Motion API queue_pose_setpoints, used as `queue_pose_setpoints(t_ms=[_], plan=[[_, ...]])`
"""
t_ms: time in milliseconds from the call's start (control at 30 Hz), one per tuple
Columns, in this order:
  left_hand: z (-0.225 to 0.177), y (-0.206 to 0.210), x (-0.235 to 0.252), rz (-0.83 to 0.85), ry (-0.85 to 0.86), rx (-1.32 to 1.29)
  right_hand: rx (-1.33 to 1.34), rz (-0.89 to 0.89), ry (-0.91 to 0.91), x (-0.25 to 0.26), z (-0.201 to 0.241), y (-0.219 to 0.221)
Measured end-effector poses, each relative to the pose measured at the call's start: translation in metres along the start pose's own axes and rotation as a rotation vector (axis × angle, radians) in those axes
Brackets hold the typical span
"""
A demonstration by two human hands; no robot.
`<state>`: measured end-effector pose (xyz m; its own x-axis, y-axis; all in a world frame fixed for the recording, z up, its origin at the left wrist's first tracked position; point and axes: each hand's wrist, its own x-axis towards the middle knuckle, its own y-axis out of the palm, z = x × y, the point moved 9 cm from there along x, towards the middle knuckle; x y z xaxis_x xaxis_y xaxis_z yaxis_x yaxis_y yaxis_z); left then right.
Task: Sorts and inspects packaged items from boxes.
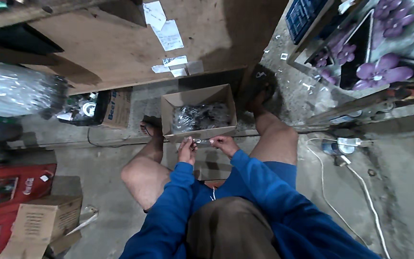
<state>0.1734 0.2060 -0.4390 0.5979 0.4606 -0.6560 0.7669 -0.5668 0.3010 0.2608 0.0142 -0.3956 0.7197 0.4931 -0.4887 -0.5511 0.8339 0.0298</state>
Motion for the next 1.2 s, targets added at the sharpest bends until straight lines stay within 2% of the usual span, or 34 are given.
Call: queue_pose_setpoints(t_ms=[100, 233, 533, 800, 1200], plan=[[-0.003, 0.006, -0.003, 0.045, 0.042, 0.017, 0.105, -0.094, 0.033, 0.0, -0.001, -0.007], [-0.004, 0.015, -0.007, 0.13, 0.065, 0.042, 0.095, -0.16, 0.012, 0.003, -0.008, -0.015], [0.002, 0.015, -0.009, 0.101, 0.03, 0.01, 0.009, -0.267, -0.04, -0.001, 0.006, -0.025], [0.009, 0.014, -0.007, 0.098, -0.008, -0.013, -0.059, -0.304, -0.046, -0.004, 0.012, -0.026], [0.019, 0.018, -0.01, 0.143, -0.052, -0.005, 0.137, -0.287, -0.101, 0.002, 0.004, -0.029]])
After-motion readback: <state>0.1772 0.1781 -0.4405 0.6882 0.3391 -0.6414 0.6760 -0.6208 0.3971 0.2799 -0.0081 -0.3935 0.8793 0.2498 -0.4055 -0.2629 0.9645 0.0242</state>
